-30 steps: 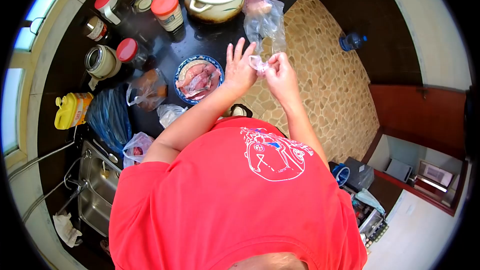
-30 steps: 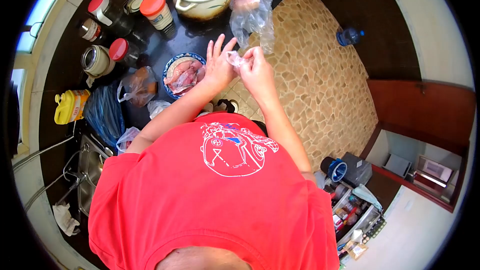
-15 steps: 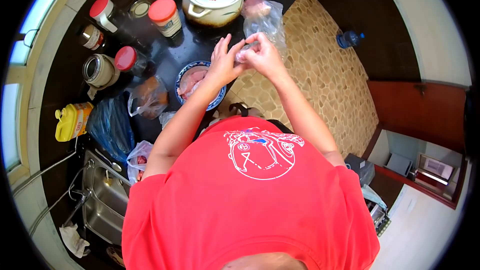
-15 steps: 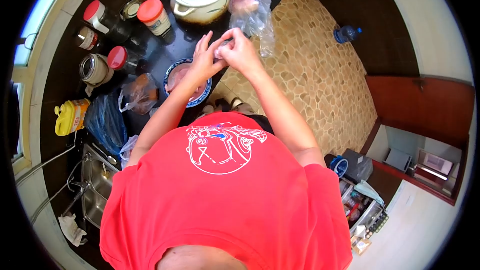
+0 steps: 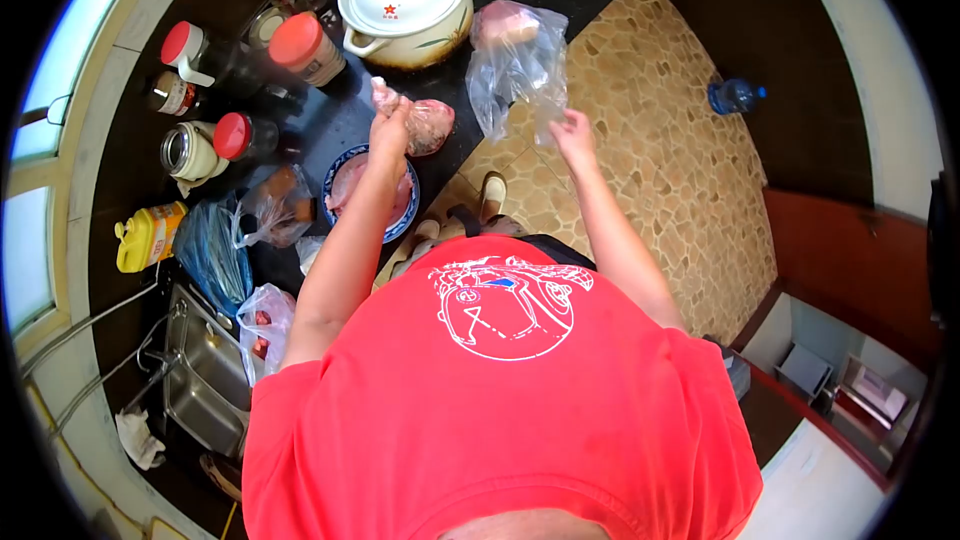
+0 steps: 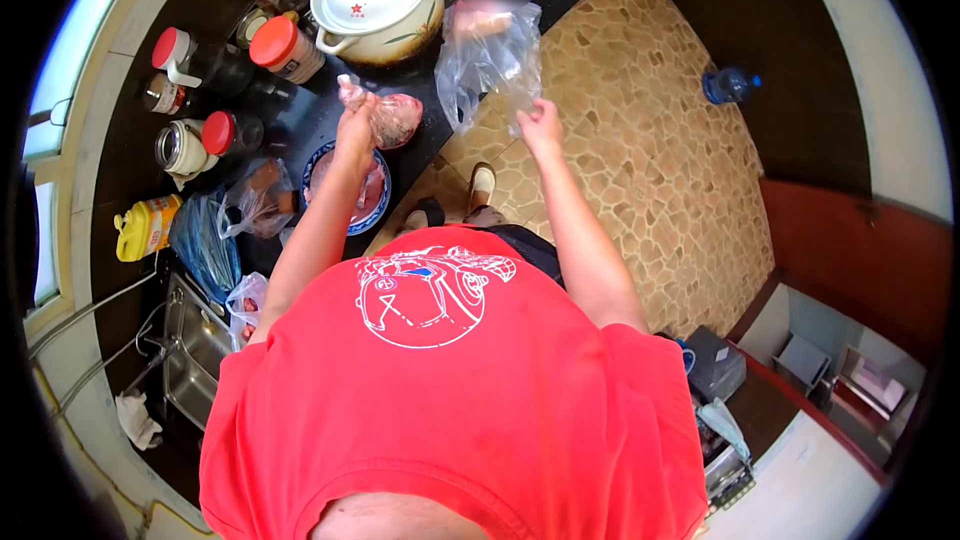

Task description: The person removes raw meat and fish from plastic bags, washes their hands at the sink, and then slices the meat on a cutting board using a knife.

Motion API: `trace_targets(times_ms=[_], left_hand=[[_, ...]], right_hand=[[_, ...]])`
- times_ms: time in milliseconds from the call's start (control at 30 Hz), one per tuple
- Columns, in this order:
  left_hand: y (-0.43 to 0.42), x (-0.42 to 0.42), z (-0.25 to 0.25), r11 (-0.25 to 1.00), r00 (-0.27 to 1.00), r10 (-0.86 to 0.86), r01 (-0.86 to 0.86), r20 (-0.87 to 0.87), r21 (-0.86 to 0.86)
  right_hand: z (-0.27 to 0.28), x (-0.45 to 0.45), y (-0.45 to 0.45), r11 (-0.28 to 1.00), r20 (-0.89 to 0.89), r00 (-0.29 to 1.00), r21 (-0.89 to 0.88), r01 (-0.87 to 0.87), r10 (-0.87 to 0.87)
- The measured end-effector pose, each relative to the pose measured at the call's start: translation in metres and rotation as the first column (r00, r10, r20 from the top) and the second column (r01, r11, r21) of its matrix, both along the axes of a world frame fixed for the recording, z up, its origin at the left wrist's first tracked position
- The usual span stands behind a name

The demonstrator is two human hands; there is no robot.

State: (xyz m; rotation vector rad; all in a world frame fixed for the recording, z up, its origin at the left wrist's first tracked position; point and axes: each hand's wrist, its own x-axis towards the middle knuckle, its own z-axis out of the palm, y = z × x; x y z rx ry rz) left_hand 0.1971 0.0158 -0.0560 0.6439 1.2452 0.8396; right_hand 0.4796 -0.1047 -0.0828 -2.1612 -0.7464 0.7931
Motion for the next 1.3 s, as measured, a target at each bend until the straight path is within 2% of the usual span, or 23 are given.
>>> trace_targets(times_ms=[33, 100, 233, 267, 333, 400, 433, 500, 533, 567, 600, 633, 667, 700, 767, 833, 867, 933, 967, 1000, 1067, 1167, 1300], left_hand=[[0.001, 0.005, 0.000, 0.997, 0.997, 0.068, -0.067, 0.039, -0.034], [0.005, 0.014, -0.005, 0.990, 0.989, 0.134, -0.131, 0.057, -0.058], [0.008, 0.020, -0.020, 0.974, 0.976, 0.216, -0.213, 0.022, -0.080], [0.009, 0.019, -0.030, 0.979, 0.981, 0.195, -0.195, -0.020, -0.055], [0.010, 0.018, -0.050, 0.980, 0.978, 0.194, -0.197, -0.070, -0.039], [0.009, 0.018, -0.066, 0.968, 0.951, 0.223, -0.190, -0.212, 0.165], [0.007, 0.021, -0.050, 0.963, 0.946, 0.245, -0.212, -0.213, 0.166], [0.007, 0.027, -0.022, 0.996, 0.944, 0.051, -0.024, -0.325, 0.089], [0.008, 0.027, -0.029, 0.951, 0.905, 0.123, 0.009, -0.407, 0.308], [0.013, 0.022, -0.034, 0.989, 0.887, -0.024, 0.089, -0.461, 0.120], [0.011, 0.017, -0.050, 0.929, 0.861, 0.031, 0.162, -0.507, 0.332], [0.000, 0.024, -0.005, 0.953, 0.633, 0.075, 0.181, -0.771, 0.241], [-0.003, 0.017, 0.012, 0.944, 0.665, 0.017, 0.235, -0.746, 0.232], [-0.019, 0.016, 0.022, 0.817, 0.577, 0.252, 0.303, -0.777, 0.491], [-0.046, -0.002, 0.021, 0.704, 0.468, 0.469, 0.314, -0.749, 0.637], [-0.084, -0.025, 0.066, 0.752, 0.629, 0.344, 0.260, -0.697, 0.606], [-0.102, -0.041, 0.071, 0.741, 0.660, 0.364, 0.222, -0.657, 0.634], [-0.134, -0.083, 0.072, 0.721, 0.513, 0.411, 0.322, -0.754, 0.613], [-0.153, -0.099, 0.062, 0.798, 0.475, 0.446, 0.174, -0.759, 0.577], [-0.169, -0.123, 0.046, 0.782, 0.322, 0.503, 0.225, -0.802, 0.581], [-0.197, -0.156, 0.034, 0.878, 0.003, 0.414, 0.263, -0.910, 0.400], [-0.214, -0.175, 0.023, 0.971, -0.058, 0.204, 0.139, -0.977, 0.194], [-0.211, -0.183, 0.017, 0.960, 0.048, 0.202, 0.186, -0.978, 0.208]], right_hand=[[-0.014, 0.013, -0.009, 0.991, 0.003, 1.000, -0.133, -0.014, 0.014], [-0.057, 0.023, -0.020, 0.987, -0.064, 0.998, -0.161, -0.007, -0.004], [-0.060, 0.021, -0.018, 0.965, -0.245, 0.968, -0.263, -0.016, -0.050], [-0.026, 0.011, -0.011, 0.943, -0.361, 0.925, -0.332, -0.008, -0.119], [-0.045, 0.013, -0.003, 0.952, -0.389, 0.910, -0.305, 0.016, -0.140], [-0.065, 0.015, -0.001, 0.960, -0.412, 0.897, -0.278, 0.044, -0.160], [-0.072, 0.017, 0.001, 0.959, -0.429, 0.880, -0.269, 0.089, -0.202], [-0.080, 0.024, 0.006, 0.960, -0.448, 0.867, -0.258, 0.108, -0.218], [-0.079, 0.028, 0.005, 0.969, -0.523, 0.829, -0.231, 0.089, -0.200], [-0.077, 0.031, 0.002, 0.976, -0.594, 0.784, -0.206, 0.069, -0.181], [-0.070, 0.035, -0.001, 0.979, -0.572, 0.808, -0.199, 0.032, -0.142], [-0.062, 0.036, -0.002, 0.982, -0.554, 0.827, -0.189, -0.019, -0.091], [-0.059, 0.038, -0.003, 0.989, -0.516, 0.854, -0.148, -0.014, -0.065], [-0.056, 0.042, -0.006, 0.994, -0.479, 0.877, -0.110, -0.016, -0.039], [-0.035, 0.048, -0.009, 0.999, -0.451, 0.892, 0.032, -0.024, 0.035], [-0.014, 0.046, -0.007, 0.974, -0.322, 0.946, 0.226, 0.028, 0.048], [-0.004, 0.047, -0.006, 0.973, -0.325, 0.943, 0.230, 0.005, 0.072], [0.016, 0.048, -0.001, 0.928, -0.232, 0.961, 0.369, -0.058, 0.152], [0.030, 0.039, 0.003, 0.926, -0.228, 0.960, 0.372, -0.065, 0.159], [0.049, 0.029, 0.005, 0.923, -0.243, 0.951, 0.375, -0.091, 0.192], [0.072, 0.014, 0.008, 0.914, -0.247, 0.936, 0.380, -0.144, 0.251], [0.093, -0.006, 0.017, 0.946, -0.390, 0.901, 0.318, -0.059, 0.187], [0.105, -0.034, 0.026, 0.952, -0.432, 0.879, 0.298, -0.071, 0.201]])
